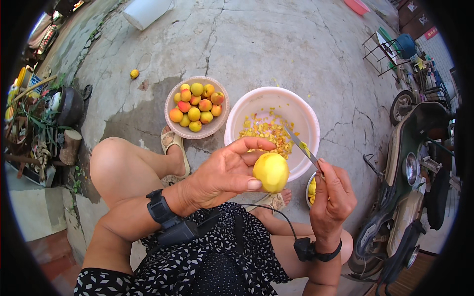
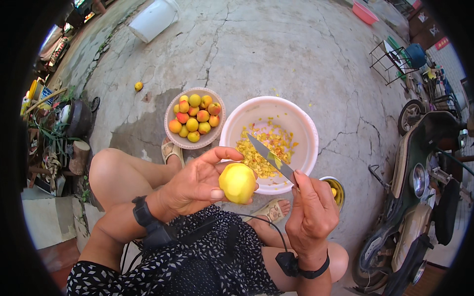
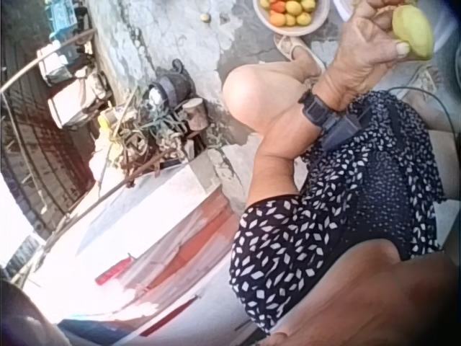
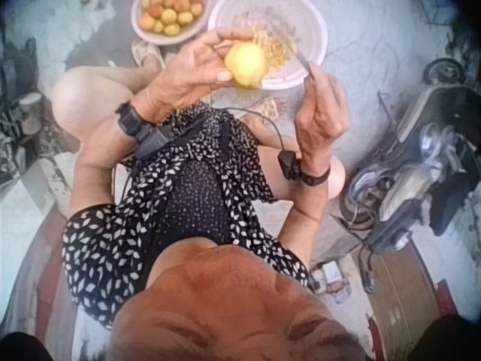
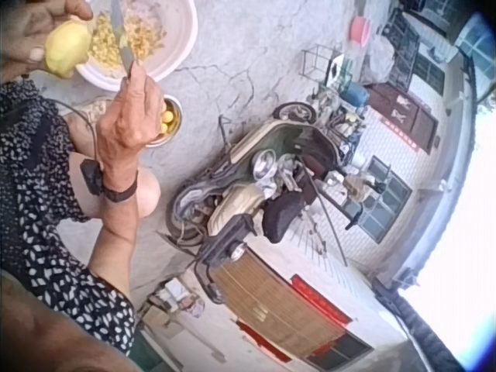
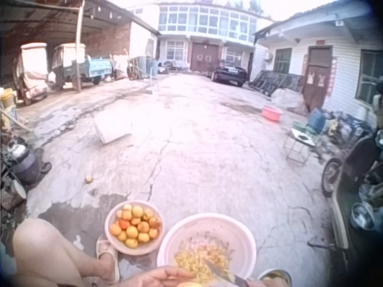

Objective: Peeling small yellow fruits with a knife into a bowl while sitting outdoors.

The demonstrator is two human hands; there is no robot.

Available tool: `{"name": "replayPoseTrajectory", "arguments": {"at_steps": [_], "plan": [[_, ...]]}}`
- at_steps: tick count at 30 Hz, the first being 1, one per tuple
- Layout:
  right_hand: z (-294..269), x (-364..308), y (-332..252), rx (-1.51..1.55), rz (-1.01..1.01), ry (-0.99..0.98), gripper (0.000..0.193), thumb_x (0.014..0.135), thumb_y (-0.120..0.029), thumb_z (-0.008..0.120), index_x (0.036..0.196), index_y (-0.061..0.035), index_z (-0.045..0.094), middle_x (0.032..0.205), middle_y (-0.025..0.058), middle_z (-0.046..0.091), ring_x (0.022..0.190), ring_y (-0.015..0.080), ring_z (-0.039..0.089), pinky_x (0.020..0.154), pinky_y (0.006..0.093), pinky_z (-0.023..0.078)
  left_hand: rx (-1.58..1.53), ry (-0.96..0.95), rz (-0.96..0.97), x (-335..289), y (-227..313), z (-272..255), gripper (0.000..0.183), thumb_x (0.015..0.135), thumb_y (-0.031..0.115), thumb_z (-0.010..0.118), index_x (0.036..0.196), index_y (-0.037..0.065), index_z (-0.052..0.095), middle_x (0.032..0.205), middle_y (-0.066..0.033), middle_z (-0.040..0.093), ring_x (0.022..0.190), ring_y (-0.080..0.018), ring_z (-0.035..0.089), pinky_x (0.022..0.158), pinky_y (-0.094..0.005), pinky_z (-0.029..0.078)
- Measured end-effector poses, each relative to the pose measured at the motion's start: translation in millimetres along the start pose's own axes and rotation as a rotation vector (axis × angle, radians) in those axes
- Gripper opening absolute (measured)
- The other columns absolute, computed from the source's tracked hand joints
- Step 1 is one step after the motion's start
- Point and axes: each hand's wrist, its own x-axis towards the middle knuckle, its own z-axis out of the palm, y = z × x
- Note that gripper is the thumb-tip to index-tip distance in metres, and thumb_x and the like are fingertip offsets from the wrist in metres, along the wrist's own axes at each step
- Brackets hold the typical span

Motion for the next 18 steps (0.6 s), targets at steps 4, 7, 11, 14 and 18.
{"name": "replayPoseTrajectory", "arguments": {"at_steps": [4, 7, 11, 14, 18], "plan": [[5.8, 2.4, -12.4, 0.014, -0.088, 0.027, 0.037, 0.077, 0.015, 0.068, 0.113, 0.0065, 0.069, 0.088, 0.0137, 0.068, 0.074, 0.0268, 0.064, 0.067, 0.0344, 0.053, -0.081, 0.065, -0.063, 0.4, 1.8, 3.2, 0.062, 0.086, 0.011, 0.077, 0.137, 0.004, 0.042, 0.134, -0.0183, 0.055, 0.128, -0.0341, 0.057, 0.107, -0.0514, 0.049], [8.9, -2.0, -16.4, 0.009, -0.178, 0.028, 0.045, 0.073, 0.013, 0.070, 0.118, 0.0051, 0.068, 0.092, 0.0139, 0.067, 0.074, 0.0255, 0.063, 0.062, 0.0348, 0.051, -0.066, 0.073, -0.045, 0.8, -0.3, -1.0, 0.063, 0.087, 0.016, 0.077, 0.137, 0.004, 0.041, 0.135, -0.0178, 0.055, 0.128, -0.0345, 0.056, 0.107, -0.0508, 0.050], [9.0, -13.5, -21.9, -0.059, -0.331, -0.061, 0.050, 0.071, 0.007, 0.070, 0.120, 0.0022, 0.068, 0.102, 0.0130, 0.066, 0.078, 0.0228, 0.063, 0.060, 0.0332, 0.048, -0.175, 0.027, -0.015, 6.4, -14.1, -15.0, 0.059, 0.088, 0.022, 0.078, 0.132, 0.006, 0.043, 0.131, -0.0208, 0.058, 0.124, -0.0367, 0.060, 0.107, -0.0474, 0.050], [10.0, -14.0, -27.3, -0.050, -0.391, -0.126, 0.048, 0.073, 0.003, 0.068, 0.121, 0.0040, 0.067, 0.104, 0.0122, 0.067, 0.080, 0.0221, 0.064, 0.061, 0.0318, 0.047, -0.110, 0.046, -0.036, 4.8, -13.4, -7.3, 0.055, 0.091, 0.026, 0.075, 0.131, 0.007, 0.043, 0.129, -0.0227, 0.059, 0.124, -0.0385, 0.059, 0.108, -0.0488, 0.048], [11.2, -15.4, -23.5, -0.147, -0.420, -0.138, 0.070, 0.069, -0.021, 0.089, 0.128, 0.0011, 0.060, 0.104, 0.0088, 0.063, 0.078, 0.0221, 0.064, 0.065, 0.0334, 0.051, -0.134, 0.084, -0.081, 4.0, -16.1, -7.9, 0.067, 0.088, 0.035, 0.077, 0.136, 0.007, 0.040, 0.133, -0.0244, 0.056, 0.127, -0.0396, 0.057, 0.110, -0.0500, 0.046]]}}
